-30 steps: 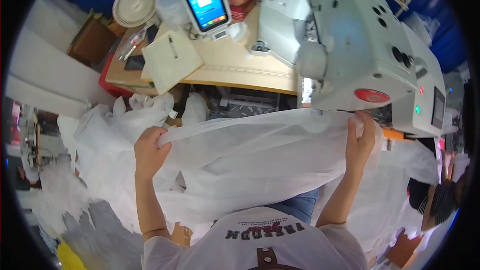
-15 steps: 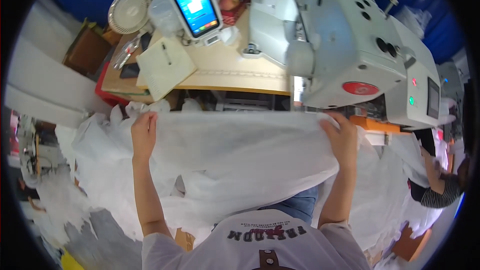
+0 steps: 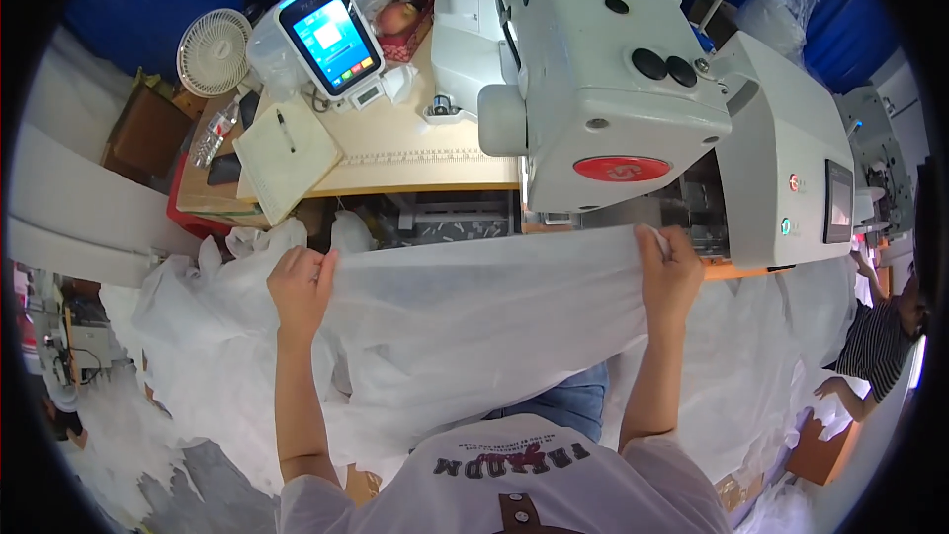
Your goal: Operating an industrial sewing machine to join or process large pieces of white fabric.
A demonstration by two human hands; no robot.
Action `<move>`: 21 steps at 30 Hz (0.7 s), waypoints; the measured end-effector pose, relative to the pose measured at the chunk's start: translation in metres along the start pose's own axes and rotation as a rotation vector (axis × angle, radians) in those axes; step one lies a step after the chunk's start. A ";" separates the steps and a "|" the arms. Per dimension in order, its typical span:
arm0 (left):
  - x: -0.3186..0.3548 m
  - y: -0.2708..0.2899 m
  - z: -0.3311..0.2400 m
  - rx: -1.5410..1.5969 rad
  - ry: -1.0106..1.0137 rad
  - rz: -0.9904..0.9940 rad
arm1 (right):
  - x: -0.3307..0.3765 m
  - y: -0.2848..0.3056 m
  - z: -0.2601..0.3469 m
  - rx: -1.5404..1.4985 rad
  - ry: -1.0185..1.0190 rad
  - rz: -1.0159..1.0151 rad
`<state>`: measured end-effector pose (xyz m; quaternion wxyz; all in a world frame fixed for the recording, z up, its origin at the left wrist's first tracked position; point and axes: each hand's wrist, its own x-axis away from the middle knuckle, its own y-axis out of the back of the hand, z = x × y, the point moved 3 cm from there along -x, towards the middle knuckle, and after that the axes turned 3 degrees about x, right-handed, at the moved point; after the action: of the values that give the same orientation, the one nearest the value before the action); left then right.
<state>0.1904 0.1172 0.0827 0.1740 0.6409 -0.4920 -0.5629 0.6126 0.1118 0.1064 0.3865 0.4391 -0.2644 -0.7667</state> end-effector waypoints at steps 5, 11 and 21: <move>0.009 -0.002 0.015 0.075 0.235 0.098 | -0.011 -0.008 -0.003 0.028 0.024 0.088; -0.027 -0.017 -0.054 0.549 0.493 0.371 | -0.010 0.029 -0.061 0.413 -0.204 0.049; 0.040 -0.041 -0.010 1.162 0.939 0.570 | -0.041 -0.011 -0.075 0.469 0.199 -0.127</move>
<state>0.2127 0.0998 0.0320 0.1383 0.6486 -0.7269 0.1784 0.6874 0.1466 0.0823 0.2493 0.6058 -0.3675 -0.6602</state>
